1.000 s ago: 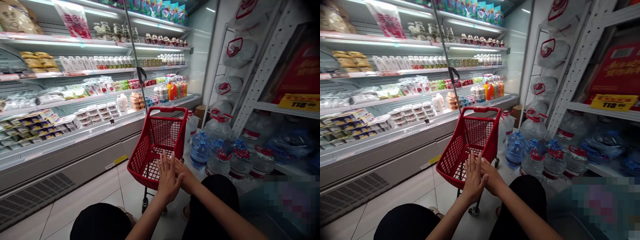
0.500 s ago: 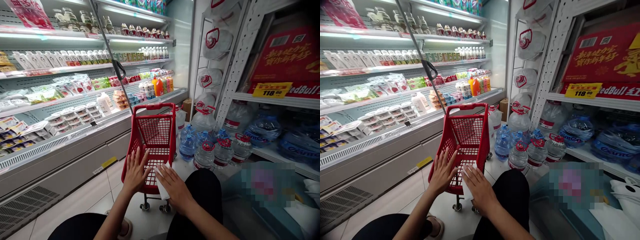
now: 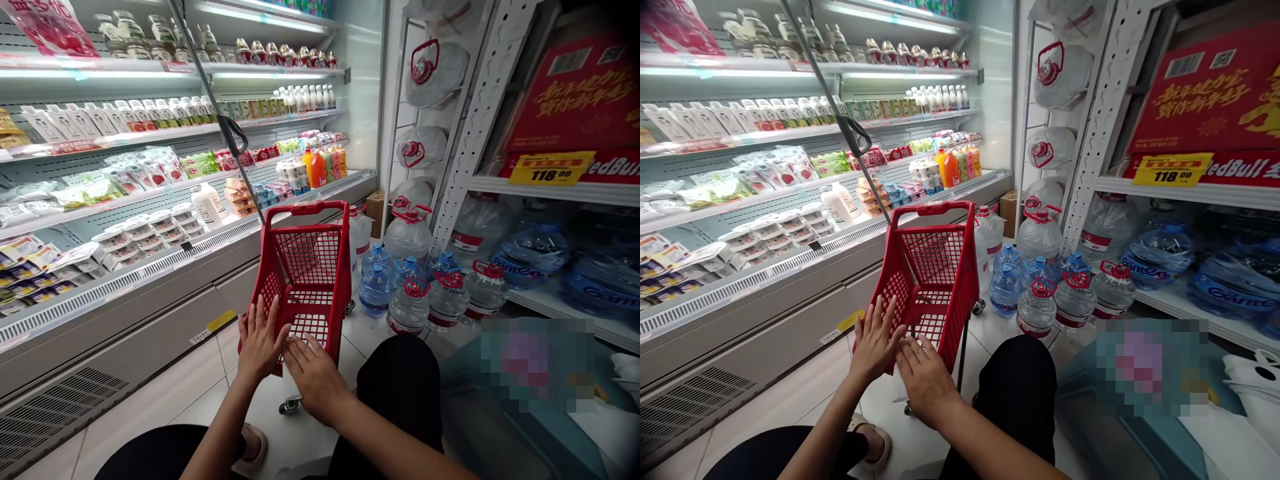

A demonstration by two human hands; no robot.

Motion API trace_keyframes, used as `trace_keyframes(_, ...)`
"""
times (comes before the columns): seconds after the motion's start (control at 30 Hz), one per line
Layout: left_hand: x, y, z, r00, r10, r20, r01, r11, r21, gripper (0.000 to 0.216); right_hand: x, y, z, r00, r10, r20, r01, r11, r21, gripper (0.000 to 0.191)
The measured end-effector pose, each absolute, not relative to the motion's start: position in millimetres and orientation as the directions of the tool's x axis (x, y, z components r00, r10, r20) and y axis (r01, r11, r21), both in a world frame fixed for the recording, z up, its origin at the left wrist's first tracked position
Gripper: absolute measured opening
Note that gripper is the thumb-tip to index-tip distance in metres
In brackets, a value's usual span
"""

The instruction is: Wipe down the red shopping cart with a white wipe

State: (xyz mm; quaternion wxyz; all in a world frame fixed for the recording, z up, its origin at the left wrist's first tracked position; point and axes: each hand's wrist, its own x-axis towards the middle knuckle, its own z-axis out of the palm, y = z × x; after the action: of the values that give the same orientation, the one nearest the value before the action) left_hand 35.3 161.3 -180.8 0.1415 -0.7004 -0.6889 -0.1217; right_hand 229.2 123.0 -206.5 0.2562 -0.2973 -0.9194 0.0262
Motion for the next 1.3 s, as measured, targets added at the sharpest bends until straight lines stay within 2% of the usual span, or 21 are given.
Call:
trace_keyframes(0.13,34.2,162.0,-180.0,-0.005,0.927,0.374,1.000,0.014,-0.022,0.067,264.0,119.3,-220.4,-0.724,0.483,0.493,0.499,0.860,-0.109,0.077)
trace_keyframes(0.27,36.0,158.9,-182.6,0.007,0.923,0.385,1.000,-0.015,0.018,0.065,304.4,116.7,-234.1,-0.652,0.583,0.485,0.618,0.779,-0.105,0.089)
trace_keyframes(0.4,37.6,149.7,-186.4,0.093,0.913,0.397,0.994,-0.106,0.012,0.070,319.3,131.5,-232.1,-0.527,0.685,0.503,0.723,0.673,-0.157,0.079)
trace_keyframes(0.5,38.6,142.4,-188.6,0.100,0.902,0.420,0.993,-0.115,0.010,0.073,315.9,146.1,-222.1,-0.477,0.720,0.504,0.746,0.635,-0.201,0.071)
trace_keyframes(0.6,39.0,135.6,-188.7,0.047,0.885,0.463,0.997,-0.072,0.037,0.074,302.6,142.6,-214.6,-0.509,0.715,0.480,0.732,0.653,-0.196,0.071)
trace_keyframes(0.8,38.8,126.4,-186.6,-0.002,0.856,0.517,0.996,-0.044,0.078,0.074,246.3,96.6,-218.5,-0.650,0.599,0.468,0.653,0.755,-0.059,0.091)
trace_keyframes(0.9,37.9,127.1,-187.4,-0.019,0.857,0.515,0.995,-0.033,0.092,0.071,226.3,91.2,-219.1,-0.674,0.574,0.465,0.639,0.769,-0.024,0.093)
trace_keyframes(1.03,29.2,129.5,-188.3,0.006,0.877,0.481,0.997,-0.042,0.062,0.070,239.2,102.3,-219.6,-0.744,0.494,0.450,0.580,0.812,0.067,0.088)
trace_keyframes(1.13,16.3,128.9,-186.8,0.109,0.922,0.371,0.991,-0.130,0.031,0.068,266.8,113.0,-222.3,-0.767,0.454,0.454,0.560,0.818,0.127,0.084)
trace_keyframes(1.23,5.4,127.3,-183.8,0.169,0.956,0.237,0.982,-0.183,0.038,0.068,287.8,126.4,-222.8,-0.737,0.478,0.478,0.596,0.793,0.127,0.078)
trace_keyframes(1.3,2.5,126.7,-181.9,0.174,0.957,0.233,0.982,-0.186,0.028,0.068,294.0,137.7,-220.8,-0.711,0.510,0.484,0.624,0.775,0.101,0.073)
